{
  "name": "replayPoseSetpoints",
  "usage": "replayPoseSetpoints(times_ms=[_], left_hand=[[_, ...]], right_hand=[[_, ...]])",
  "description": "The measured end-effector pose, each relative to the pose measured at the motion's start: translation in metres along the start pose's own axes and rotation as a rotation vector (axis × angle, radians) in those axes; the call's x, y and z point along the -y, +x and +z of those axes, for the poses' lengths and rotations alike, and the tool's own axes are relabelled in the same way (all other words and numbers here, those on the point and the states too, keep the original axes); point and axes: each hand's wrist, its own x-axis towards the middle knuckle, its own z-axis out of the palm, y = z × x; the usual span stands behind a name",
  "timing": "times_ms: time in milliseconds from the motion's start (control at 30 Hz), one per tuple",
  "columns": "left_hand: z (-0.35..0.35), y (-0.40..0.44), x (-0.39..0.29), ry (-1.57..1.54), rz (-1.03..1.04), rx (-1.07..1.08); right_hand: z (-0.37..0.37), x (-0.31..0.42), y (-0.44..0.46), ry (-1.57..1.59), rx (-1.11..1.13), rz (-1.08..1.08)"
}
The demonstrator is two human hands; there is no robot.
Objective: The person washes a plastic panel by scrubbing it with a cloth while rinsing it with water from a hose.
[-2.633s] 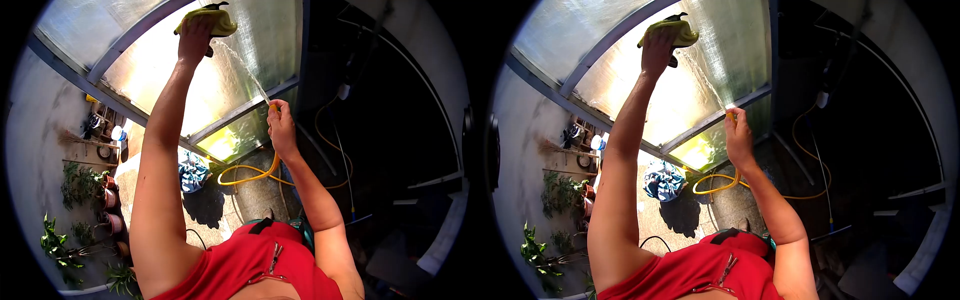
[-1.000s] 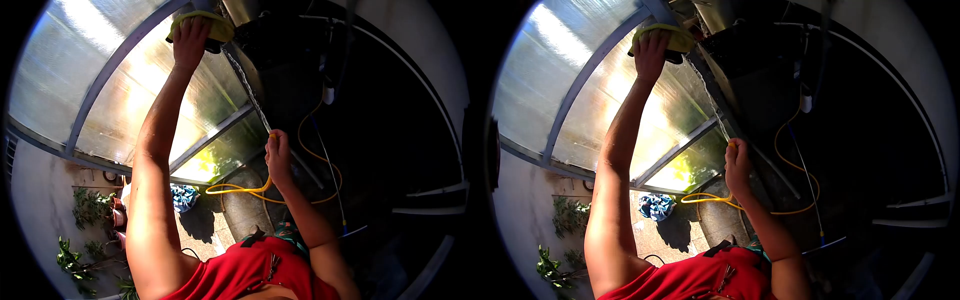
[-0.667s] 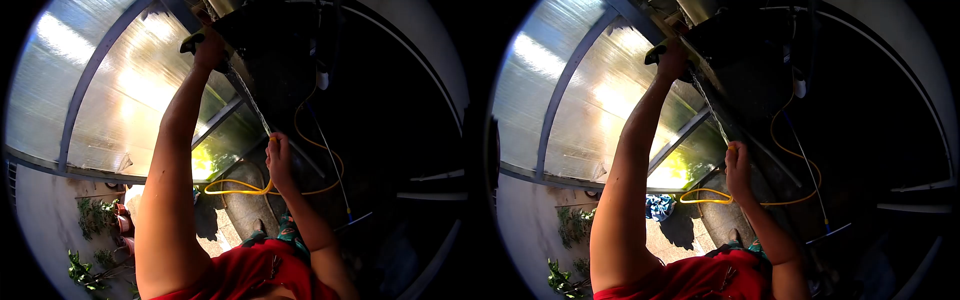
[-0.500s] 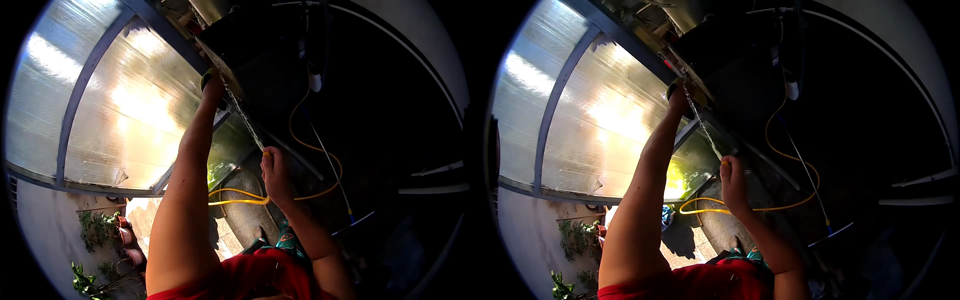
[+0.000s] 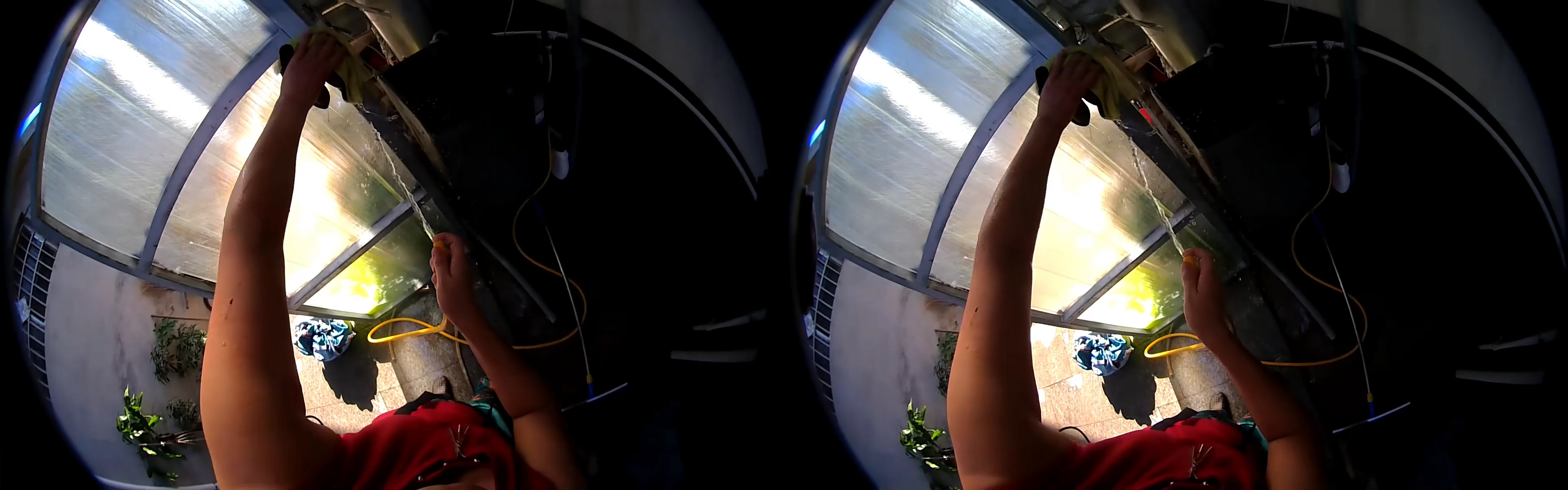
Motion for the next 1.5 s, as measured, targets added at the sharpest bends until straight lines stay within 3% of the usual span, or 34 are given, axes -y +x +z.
replayPoseSetpoints(times_ms=[100, 167, 267, 467, 533, 567, 633, 667, 700, 733, 767, 800, 867, 967, 1033, 1133, 1167, 1233, 1300, 1333, 1433, 1500], left_hand=[[-0.009, 0.020, 0.042, 0.003, -0.085, -0.039], [-0.009, 0.028, 0.046, -0.168, -0.040, -0.097], [-0.025, 0.040, 0.031, -0.004, -0.032, 0.205], [-0.010, 0.026, -0.045, -0.175, 0.158, 0.333], [0.024, 0.006, -0.082, -0.272, 0.104, 0.053], [0.011, 0.000, -0.082, -0.261, 0.127, 0.104], [0.041, -0.014, -0.078, -0.369, 0.067, -0.187], [0.017, -0.016, -0.058, -0.328, 0.093, -0.064], [0.013, -0.021, -0.034, -0.368, 0.063, -0.242], [-0.014, -0.024, -0.004, -0.380, 0.029, -0.155], [-0.021, -0.025, 0.022, -0.236, -0.047, -0.254], [-0.040, -0.024, 0.056, -0.162, -0.106, -0.177], [-0.039, -0.031, 0.118, -0.010, -0.212, -0.278], [-0.053, -0.048, 0.201, 0.231, -0.388, -0.148], [-0.036, -0.075, 0.243, 0.154, -0.510, 0.039], [-0.026, -0.126, 0.239, -0.111, -0.570, 0.057], [-0.010, -0.145, 0.230, -0.192, -0.511, -0.070], [0.001, -0.188, 0.207, -0.255, -0.421, 0.014], [0.015, -0.222, 0.189, -0.300, -0.523, 0.015], [0.026, -0.237, 0.189, -0.355, -0.544, -0.082], [0.007, -0.276, 0.204, -0.242, -0.522, 0.101], [-0.002, -0.301, 0.212, -0.200, -0.571, 0.087]], right_hand=[[0.012, 0.009, 0.006, 0.055, 0.017, 0.003], [0.020, 0.016, 0.012, 0.105, 0.002, -0.045], [0.029, 0.036, 0.018, 0.168, -0.013, -0.110], [0.037, 0.088, 0.012, 0.248, 0.018, -0.142], [0.036, 0.097, 0.010, 0.224, 0.012, -0.173], [0.035, 0.102, 0.008, 0.217, 0.005, -0.187], [0.037, 0.109, 0.007, 0.221, -0.008, -0.204], [0.038, 0.113, 0.008, 0.229, -0.014, -0.213], [0.040, 0.116, 0.008, 0.234, -0.020, -0.220], [0.044, 0.121, 0.008, 0.257, -0.011, -0.217], [0.048, 0.125, 0.008, 0.246, 0.006, -0.205], [0.054, 0.130, 0.007, 0.235, 0.027, -0.191], [0.069, 0.135, 0.009, 0.225, 0.071, -0.163], [0.095, 0.134, 0.012, 0.230, 0.129, -0.137], [0.112, 0.134, 0.013, 0.231, 0.154, -0.140], [0.133, 0.135, 0.008, 0.181, 0.199, -0.155], [0.140, 0.136, 0.006, 0.179, 0.241, -0.153], [0.157, 0.140, 0.005, 0.173, 0.330, -0.154], [0.182, 0.151, 0.003, 0.135, 0.402, -0.157], [0.198, 0.158, 0.002, 0.119, 0.437, -0.172], [0.247, 0.170, 0.007, 0.054, 0.518, -0.269], [0.281, 0.174, 0.012, 0.070, 0.535, -0.336]])
